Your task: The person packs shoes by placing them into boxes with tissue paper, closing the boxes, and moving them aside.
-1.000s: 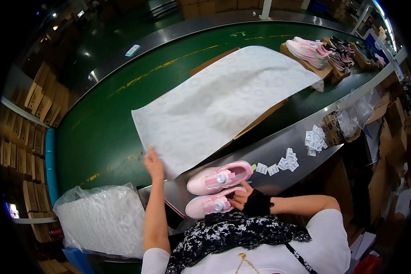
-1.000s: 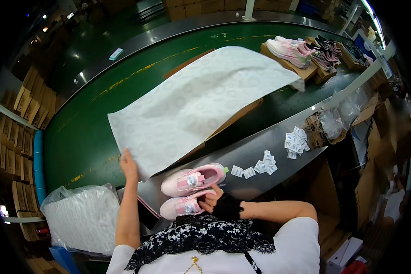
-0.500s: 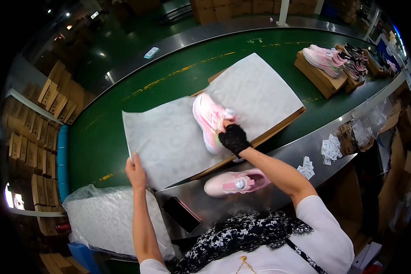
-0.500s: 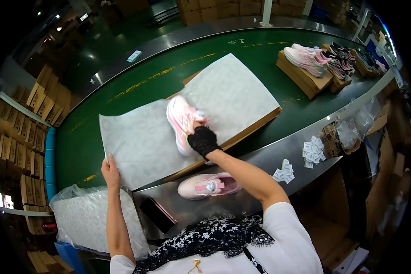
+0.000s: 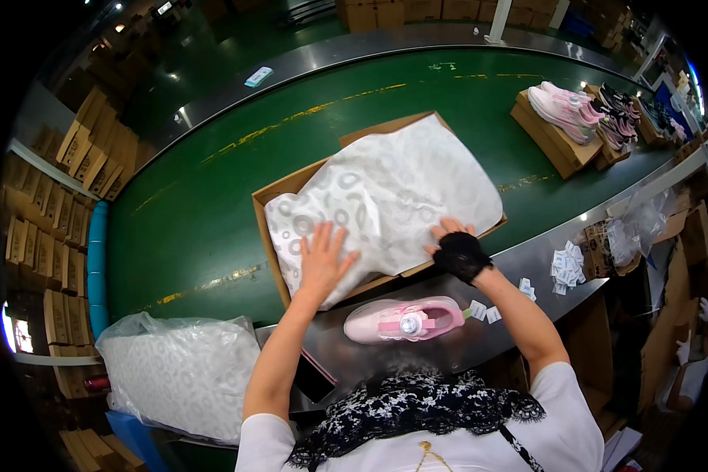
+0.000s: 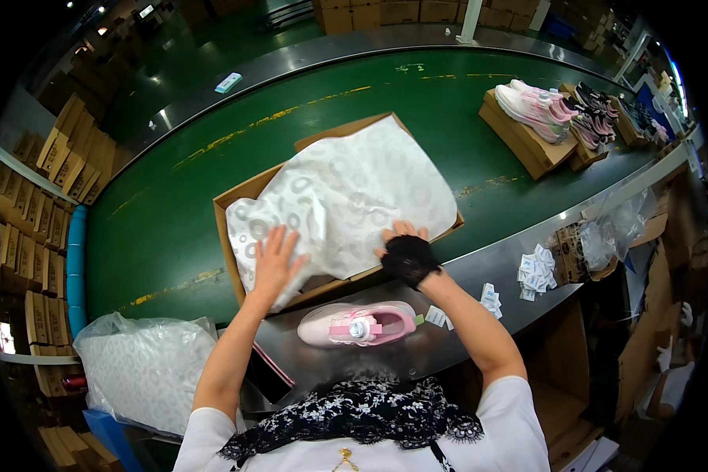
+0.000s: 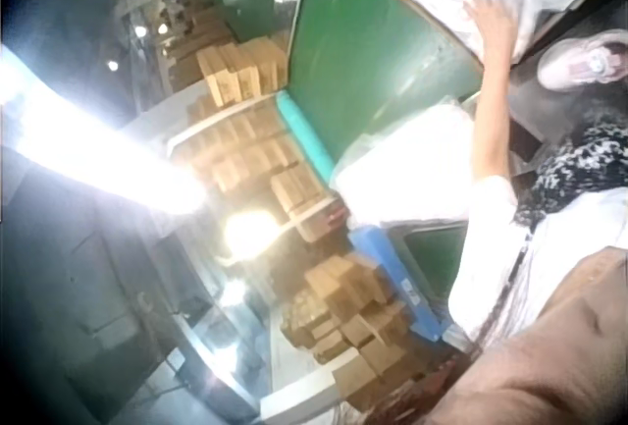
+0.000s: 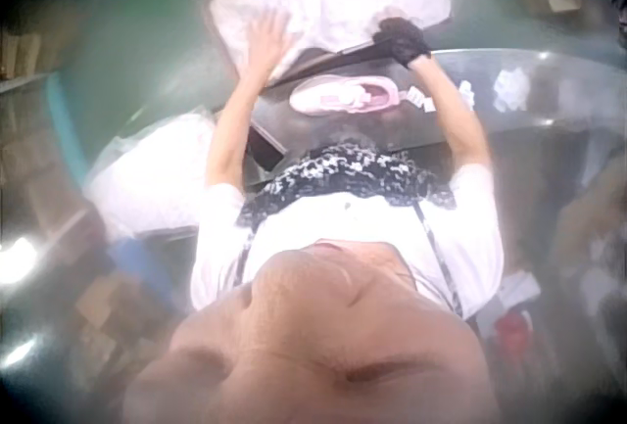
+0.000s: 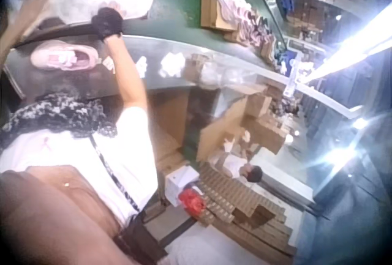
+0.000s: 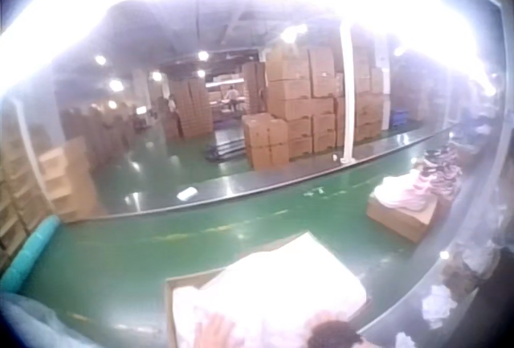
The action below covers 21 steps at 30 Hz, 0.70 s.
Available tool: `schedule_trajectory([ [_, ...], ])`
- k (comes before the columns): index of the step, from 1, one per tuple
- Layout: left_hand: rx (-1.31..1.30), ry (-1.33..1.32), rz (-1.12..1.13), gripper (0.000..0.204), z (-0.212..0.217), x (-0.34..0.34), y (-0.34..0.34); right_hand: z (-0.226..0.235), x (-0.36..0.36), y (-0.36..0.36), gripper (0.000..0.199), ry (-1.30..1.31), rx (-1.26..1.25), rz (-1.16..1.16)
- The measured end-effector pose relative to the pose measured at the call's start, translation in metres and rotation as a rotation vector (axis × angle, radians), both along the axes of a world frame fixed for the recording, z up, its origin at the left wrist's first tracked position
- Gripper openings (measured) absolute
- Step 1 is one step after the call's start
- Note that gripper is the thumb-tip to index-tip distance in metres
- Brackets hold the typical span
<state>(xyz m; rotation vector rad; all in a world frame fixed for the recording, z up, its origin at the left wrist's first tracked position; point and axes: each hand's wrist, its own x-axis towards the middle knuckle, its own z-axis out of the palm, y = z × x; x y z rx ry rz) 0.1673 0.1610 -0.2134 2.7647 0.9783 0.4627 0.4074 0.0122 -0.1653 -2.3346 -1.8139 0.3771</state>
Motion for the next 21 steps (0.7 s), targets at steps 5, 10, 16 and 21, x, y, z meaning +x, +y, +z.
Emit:
schedule_trajectory([
  [5,0.023,0.371,0.171,0.069,-0.004,0.024,0.0,0.026,-0.011,-0.06,0.024,0.013,0.821,0.093],
  [10,0.026,-0.024,0.368,0.071,-0.004,0.025,0.0,-0.027,-0.016,-0.116,0.033,0.356,0.375,-0.012],
  [16,-0.567,-0.156,-0.195,0.079,0.034,-0.032,-0.1,-0.068,-0.009,-0.12,0.054,1.29,-0.158,-0.164],
  [21,-0.959,-0.462,-0.046,0.073,0.032,-0.046,-0.118,-0.018,-0.046,-0.067,0.054,1.212,-0.138,0.148],
])
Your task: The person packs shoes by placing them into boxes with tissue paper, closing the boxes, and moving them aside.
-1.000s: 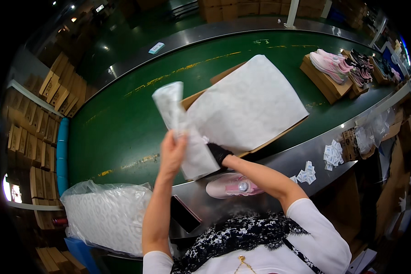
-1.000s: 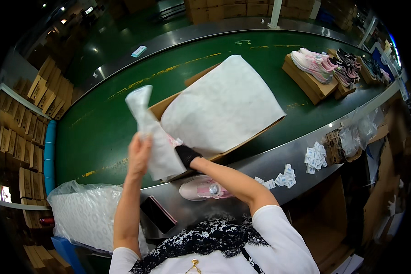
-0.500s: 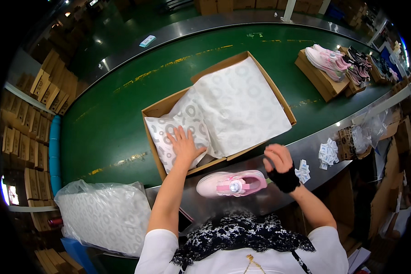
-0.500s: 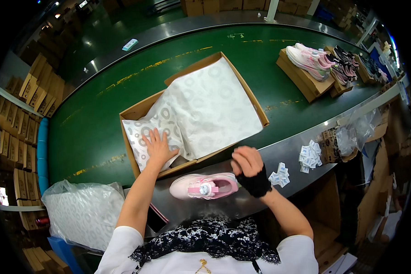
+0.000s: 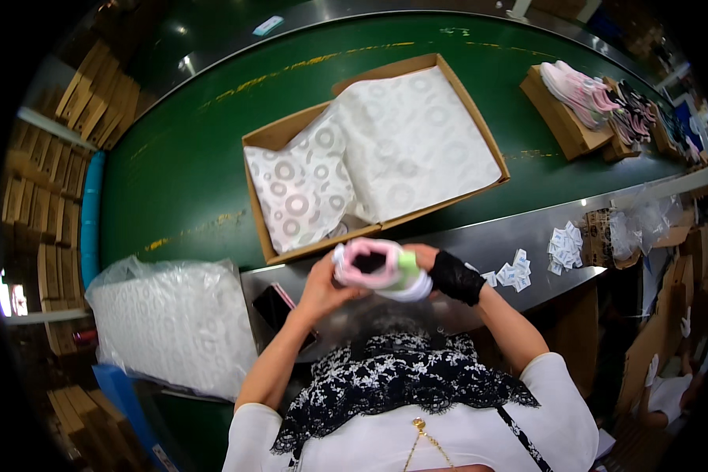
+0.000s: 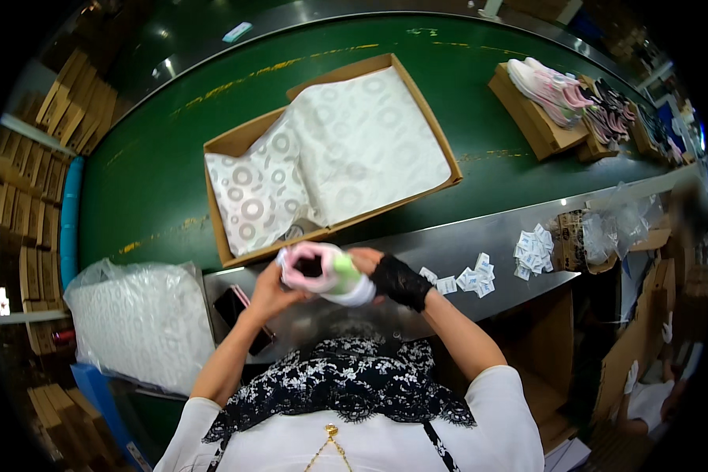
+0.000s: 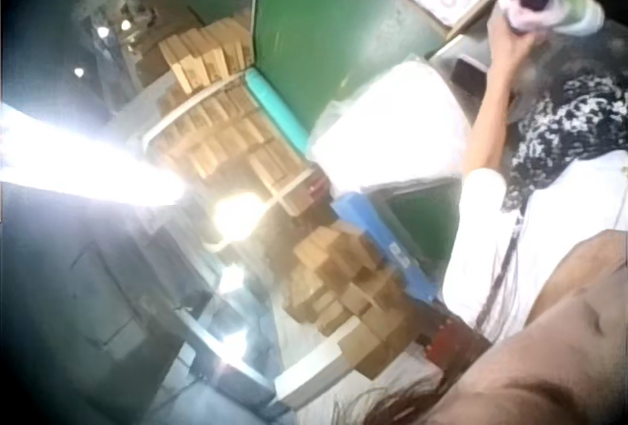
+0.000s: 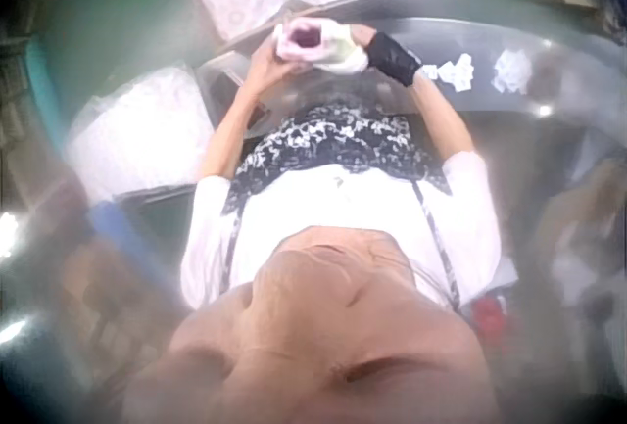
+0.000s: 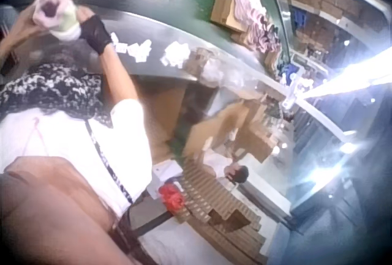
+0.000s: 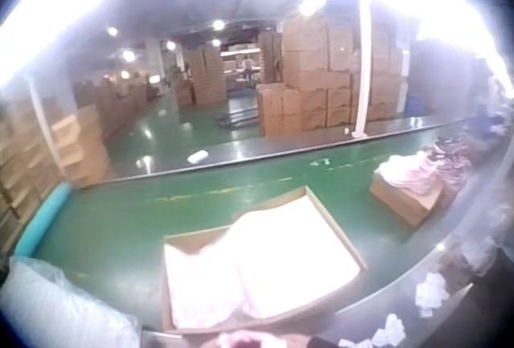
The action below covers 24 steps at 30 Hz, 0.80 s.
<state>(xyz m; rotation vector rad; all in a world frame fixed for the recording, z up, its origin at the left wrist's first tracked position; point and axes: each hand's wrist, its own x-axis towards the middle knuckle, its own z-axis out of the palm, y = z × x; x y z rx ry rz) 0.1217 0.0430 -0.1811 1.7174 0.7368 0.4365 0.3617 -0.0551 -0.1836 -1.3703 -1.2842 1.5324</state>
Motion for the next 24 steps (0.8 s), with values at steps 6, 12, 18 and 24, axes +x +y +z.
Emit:
schedule_trajectory([
  [6,-0.08,-0.127,0.236,0.061,0.055,-0.021,0.016,0.056,-0.02,0.039,0.037,0.653,-0.299,-0.198],
  [12,-0.201,-0.234,0.379,0.052,0.052,-0.025,0.048,0.073,-0.024,0.039,0.039,0.515,-0.081,-0.141],
  [18,-0.418,-0.459,0.612,0.042,0.011,0.037,0.128,0.029,-0.021,0.017,0.033,0.144,-0.181,-0.177],
  [24,-0.755,-0.099,0.47,0.041,-0.032,0.079,0.121,-0.014,-0.013,0.022,0.038,0.205,-0.233,-0.457],
])
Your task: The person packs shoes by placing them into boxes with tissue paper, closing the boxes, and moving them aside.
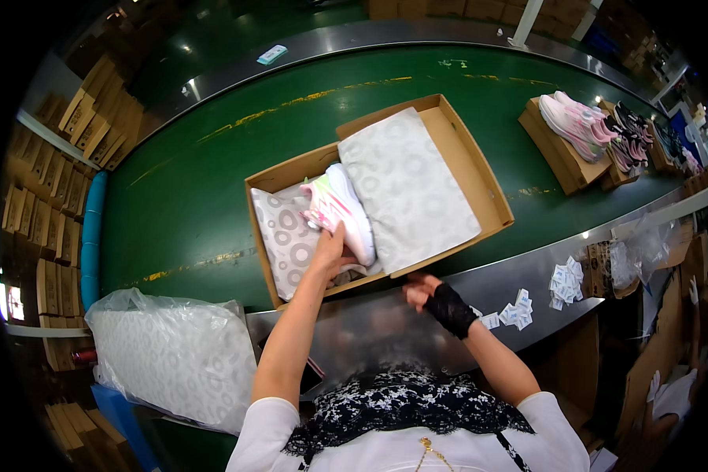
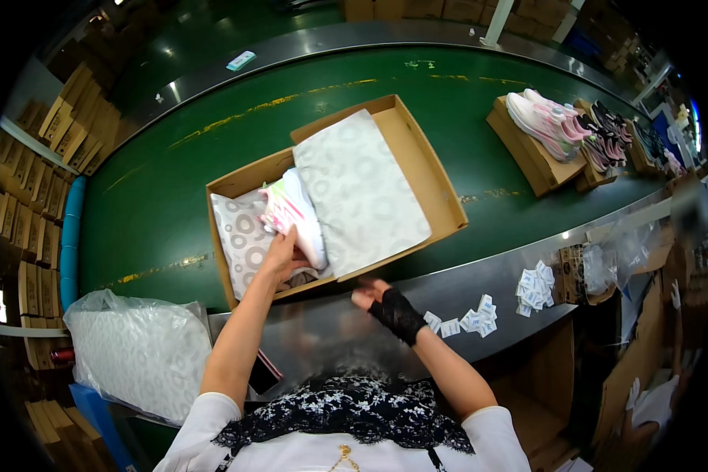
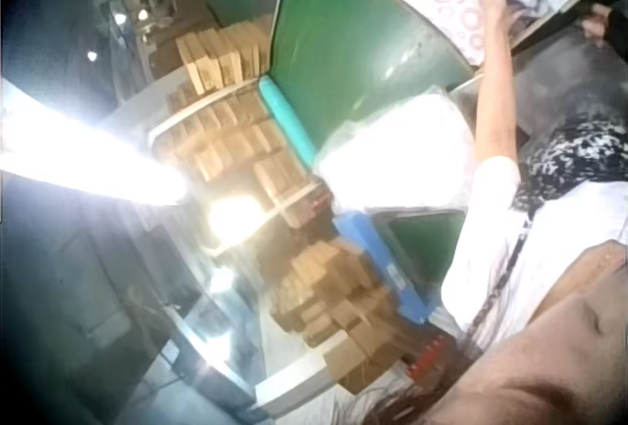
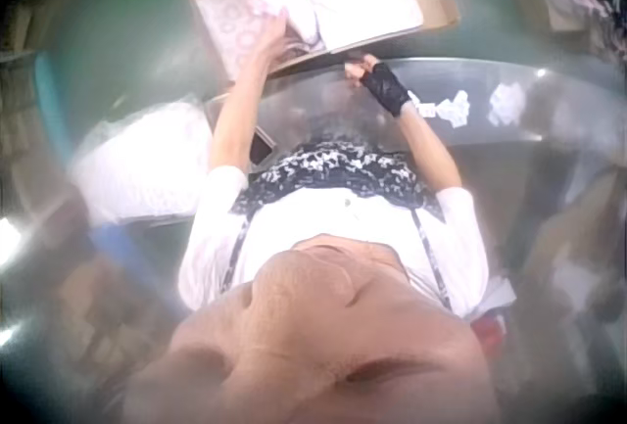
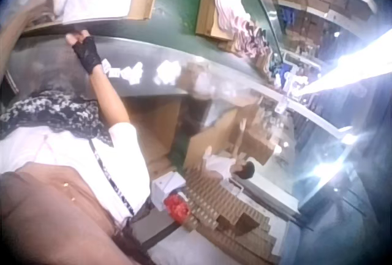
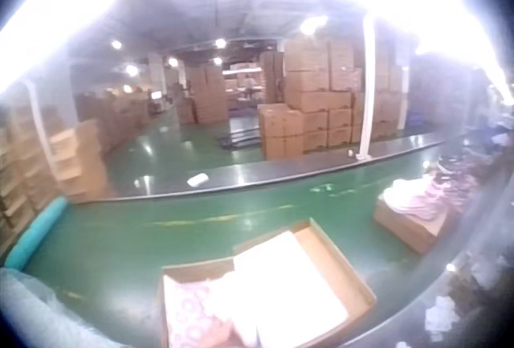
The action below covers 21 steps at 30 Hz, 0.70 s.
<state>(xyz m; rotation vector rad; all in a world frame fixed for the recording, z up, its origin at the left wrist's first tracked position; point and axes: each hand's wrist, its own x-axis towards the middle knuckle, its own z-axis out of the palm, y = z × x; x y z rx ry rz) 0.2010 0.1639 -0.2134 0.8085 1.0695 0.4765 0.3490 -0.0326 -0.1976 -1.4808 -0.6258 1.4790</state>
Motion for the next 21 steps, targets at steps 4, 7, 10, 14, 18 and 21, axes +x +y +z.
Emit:
schedule_trajectory([
  [4,-0.075,-0.087,-0.17,0.04,0.015,-0.003,-0.023,-0.007,0.006,0.033,0.044,0.142,-0.115,-0.379],
  [7,0.26,-0.194,0.077,0.037,0.033,-0.035,-0.031,-0.025,0.018,0.042,0.046,-0.489,0.17,-0.351],
  [10,0.478,0.009,0.444,0.05,0.041,-0.083,-0.033,-0.014,0.01,0.056,0.049,-1.138,0.595,-0.232],
  [14,0.452,0.056,0.284,0.054,0.013,-0.095,-0.049,-0.035,-0.007,0.047,0.057,-1.421,0.513,0.061],
  [18,0.844,0.431,0.079,0.048,-0.048,-0.115,-0.024,-0.017,-0.013,0.051,0.058,-1.36,0.506,0.182],
  [21,0.412,0.169,0.107,0.046,-0.01,-0.114,-0.013,-0.005,0.002,0.062,0.06,-1.364,0.489,0.228],
])
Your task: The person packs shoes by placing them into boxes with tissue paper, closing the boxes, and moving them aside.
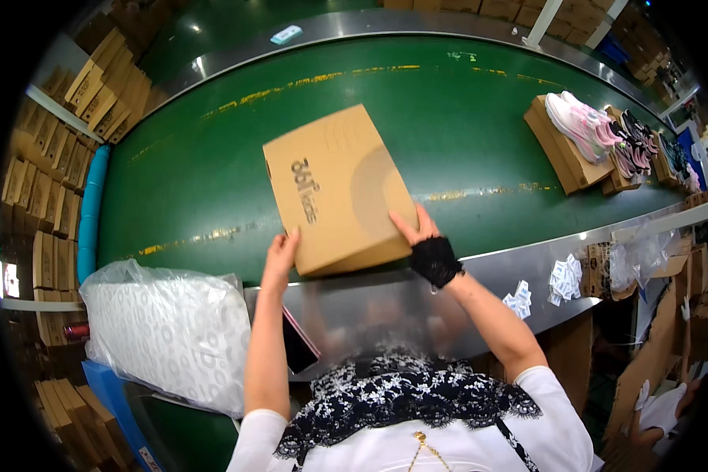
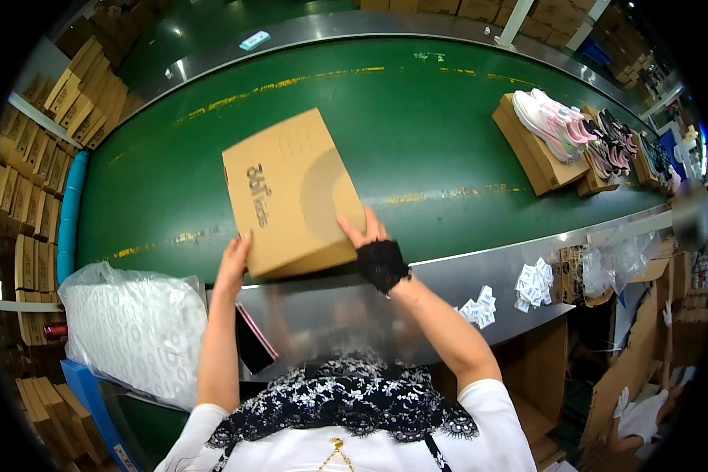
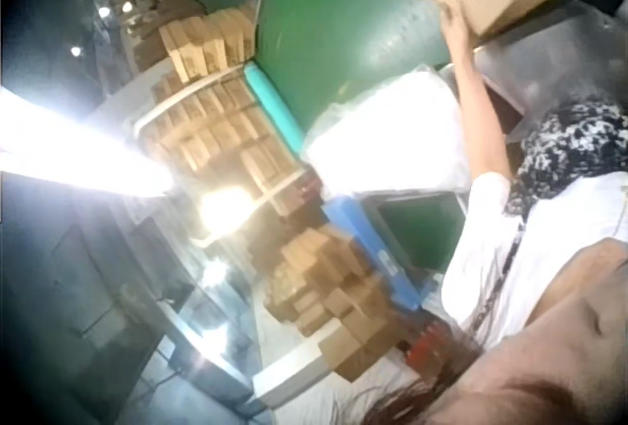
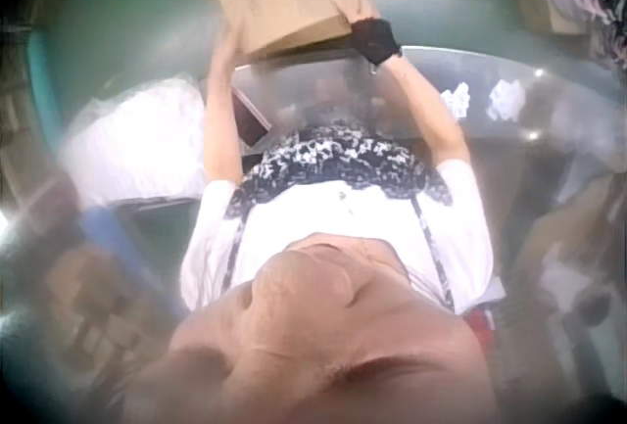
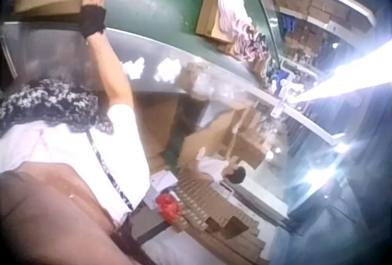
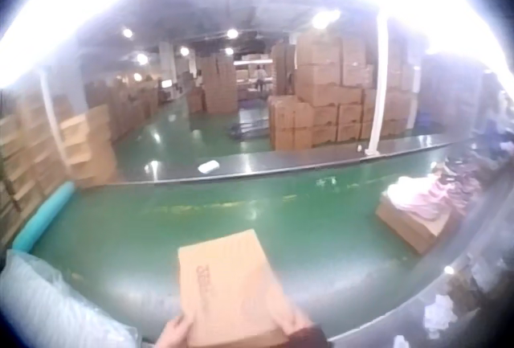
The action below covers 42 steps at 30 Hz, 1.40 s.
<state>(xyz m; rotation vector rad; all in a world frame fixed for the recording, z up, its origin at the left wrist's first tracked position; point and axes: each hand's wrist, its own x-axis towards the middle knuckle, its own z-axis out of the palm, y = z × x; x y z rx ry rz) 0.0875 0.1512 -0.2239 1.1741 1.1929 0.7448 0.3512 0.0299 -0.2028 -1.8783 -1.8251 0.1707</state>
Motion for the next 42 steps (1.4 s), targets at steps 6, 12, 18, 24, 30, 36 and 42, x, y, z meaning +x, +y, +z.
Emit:
schedule_trajectory([
  [6,-0.499,-0.675,0.02,0.056,0.07,0.005,-0.004,0.107,0.007,0.036,0.063,0.001,0.209,0.071],
  [12,-0.477,-0.755,0.056,0.055,0.13,-0.024,-0.051,0.113,0.015,0.015,0.051,0.694,0.257,0.019],
  [18,-0.342,-0.854,0.17,0.052,0.17,-0.09,-0.1,0.01,0.018,-0.024,0.04,0.294,-0.088,0.112],
  [24,-0.062,-0.799,0.709,0.047,0.176,-0.174,-0.181,-0.043,0.004,-0.061,0.049,0.027,-0.451,0.01],
  [30,0.143,-0.701,1.243,0.061,0.158,-0.243,-0.285,-0.061,-0.005,-0.086,0.06,-0.146,-0.435,0.023],
  [36,0.096,-0.824,1.566,0.061,0.089,-0.31,-0.314,-0.094,-0.021,-0.1,0.053,-0.163,-0.217,-0.006],
  [42,-0.039,-0.632,1.329,0.05,0.057,-0.272,-0.215,-0.088,-0.016,-0.156,0.034,-0.219,-0.082,-0.131],
])
